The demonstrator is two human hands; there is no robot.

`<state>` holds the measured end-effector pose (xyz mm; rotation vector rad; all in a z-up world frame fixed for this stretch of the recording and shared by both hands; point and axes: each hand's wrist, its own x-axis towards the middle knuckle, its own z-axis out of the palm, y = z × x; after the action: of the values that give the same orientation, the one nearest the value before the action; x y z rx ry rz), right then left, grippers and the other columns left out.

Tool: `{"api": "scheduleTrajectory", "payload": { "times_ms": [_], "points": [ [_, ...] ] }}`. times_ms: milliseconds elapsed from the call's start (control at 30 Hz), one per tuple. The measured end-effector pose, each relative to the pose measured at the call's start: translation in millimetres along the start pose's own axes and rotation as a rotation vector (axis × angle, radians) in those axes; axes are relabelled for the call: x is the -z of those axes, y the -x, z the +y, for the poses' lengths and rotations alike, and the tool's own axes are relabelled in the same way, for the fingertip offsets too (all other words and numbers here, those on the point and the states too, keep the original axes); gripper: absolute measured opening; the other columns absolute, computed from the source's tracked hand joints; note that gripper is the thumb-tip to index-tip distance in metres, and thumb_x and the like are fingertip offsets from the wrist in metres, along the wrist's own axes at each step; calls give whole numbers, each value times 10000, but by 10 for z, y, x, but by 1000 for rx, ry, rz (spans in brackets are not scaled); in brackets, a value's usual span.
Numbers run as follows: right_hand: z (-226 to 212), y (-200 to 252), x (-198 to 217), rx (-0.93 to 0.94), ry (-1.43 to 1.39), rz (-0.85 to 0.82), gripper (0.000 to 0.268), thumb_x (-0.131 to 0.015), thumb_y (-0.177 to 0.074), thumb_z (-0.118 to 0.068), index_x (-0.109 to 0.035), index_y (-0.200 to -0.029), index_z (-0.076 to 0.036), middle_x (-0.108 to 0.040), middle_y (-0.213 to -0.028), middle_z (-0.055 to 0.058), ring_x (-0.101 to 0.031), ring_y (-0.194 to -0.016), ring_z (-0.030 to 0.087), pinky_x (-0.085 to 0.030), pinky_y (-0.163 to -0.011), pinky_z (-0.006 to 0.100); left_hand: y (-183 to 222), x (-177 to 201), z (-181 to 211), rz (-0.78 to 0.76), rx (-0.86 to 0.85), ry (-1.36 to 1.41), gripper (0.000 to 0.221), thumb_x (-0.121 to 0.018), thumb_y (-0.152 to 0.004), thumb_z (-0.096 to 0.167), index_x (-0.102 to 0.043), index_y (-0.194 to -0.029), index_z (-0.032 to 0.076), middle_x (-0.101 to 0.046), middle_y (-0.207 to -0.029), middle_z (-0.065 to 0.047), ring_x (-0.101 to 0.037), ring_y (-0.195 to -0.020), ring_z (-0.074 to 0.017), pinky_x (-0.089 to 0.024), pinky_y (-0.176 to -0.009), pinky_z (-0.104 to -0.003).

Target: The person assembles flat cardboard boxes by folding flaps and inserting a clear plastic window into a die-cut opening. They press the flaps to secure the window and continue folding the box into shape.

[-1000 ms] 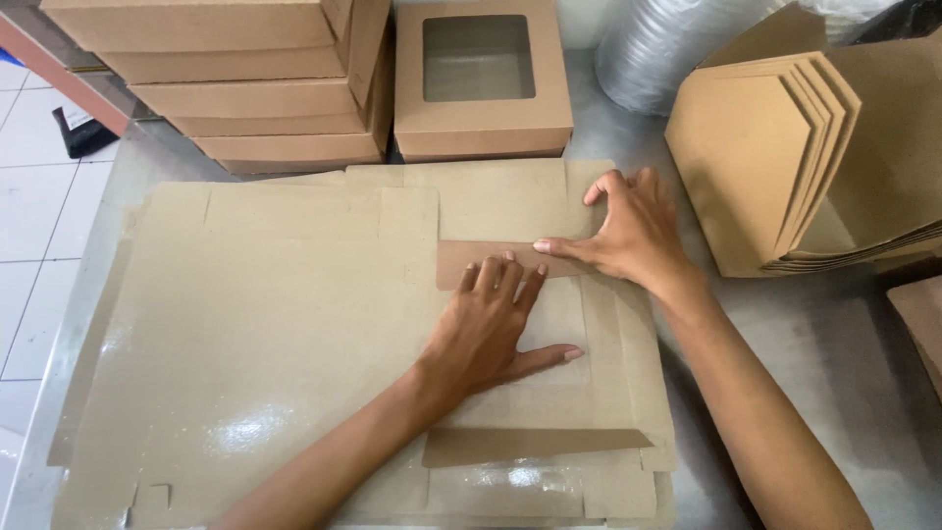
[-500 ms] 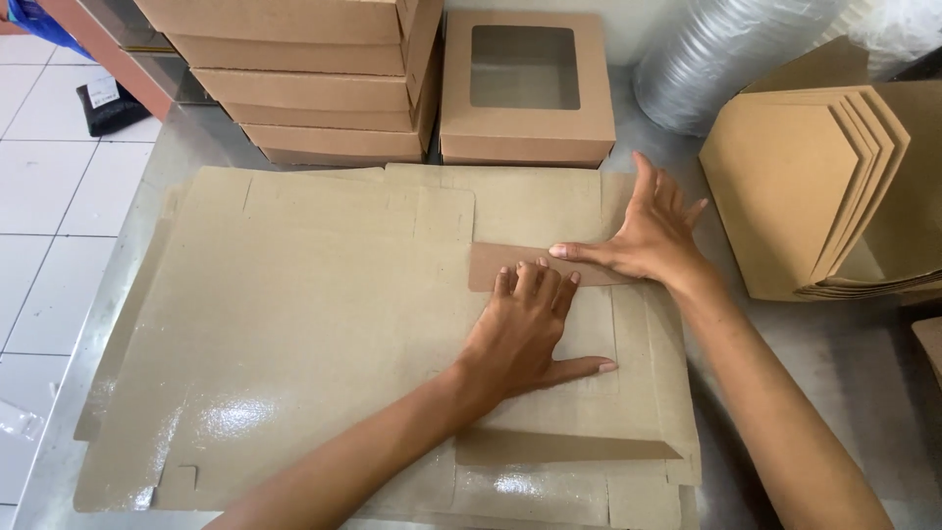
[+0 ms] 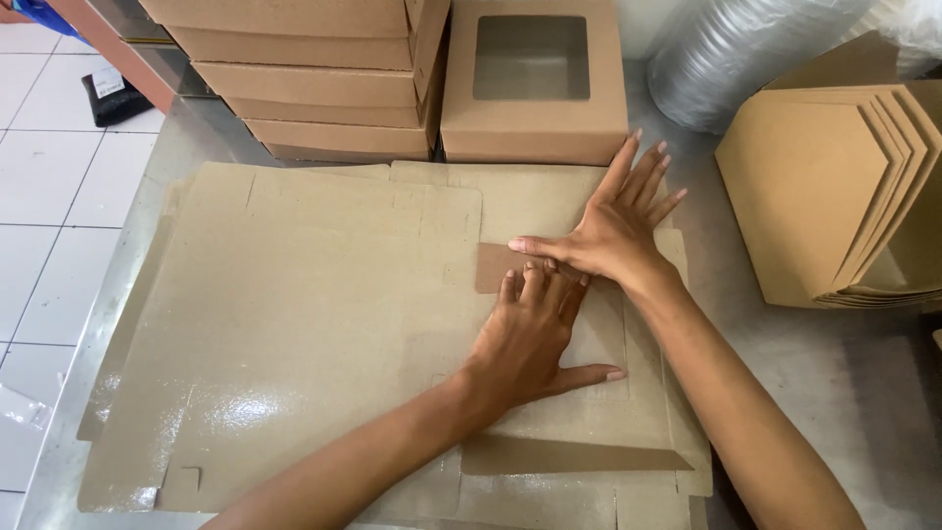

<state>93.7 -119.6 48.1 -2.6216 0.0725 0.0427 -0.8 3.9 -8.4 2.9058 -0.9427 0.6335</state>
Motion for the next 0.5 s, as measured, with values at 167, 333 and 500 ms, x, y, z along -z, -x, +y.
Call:
{"api": "scheduleTrajectory", "payload": {
  "times_ms": [167, 333, 500],
  "points": [
    [83, 19, -61, 25, -40, 6, 1729, -903, -516, -785, 223, -1549, 24, 154, -1589, 428, 156, -1503, 567, 84, -1074, 810, 4, -43, 19, -31, -9, -30, 1110, -276, -805, 906, -533, -1482, 65, -604, -1272, -193, -579, -1208, -403, -499, -1025, -548],
    [174, 153, -16, 28, -38, -33, 1600, -837, -624, -764, 161, -1565, 58, 152, -1605, 396, 154, -1506, 547, 80, -1060, 823, 25, -86, -12, -31, -23, -41, 1098, -287, -823, 898, -510, -1493, 56, -594, -1284, -183, -575, -1228, -396, -509, -1022, -526],
    [978, -35, -88, 248, 90, 119, 650, -684, -871, -637, -616, -1393, -256, -407, -1544, 225, -343, -1464, 484, -28, -1002, 871, 14, 204, -148, -239, -23, 208, 956, -334, -893, 818, -519, -1507, 109, -523, -1418, -223, -474, -1372, -407, -427, -1106, -522]
  ]
}}
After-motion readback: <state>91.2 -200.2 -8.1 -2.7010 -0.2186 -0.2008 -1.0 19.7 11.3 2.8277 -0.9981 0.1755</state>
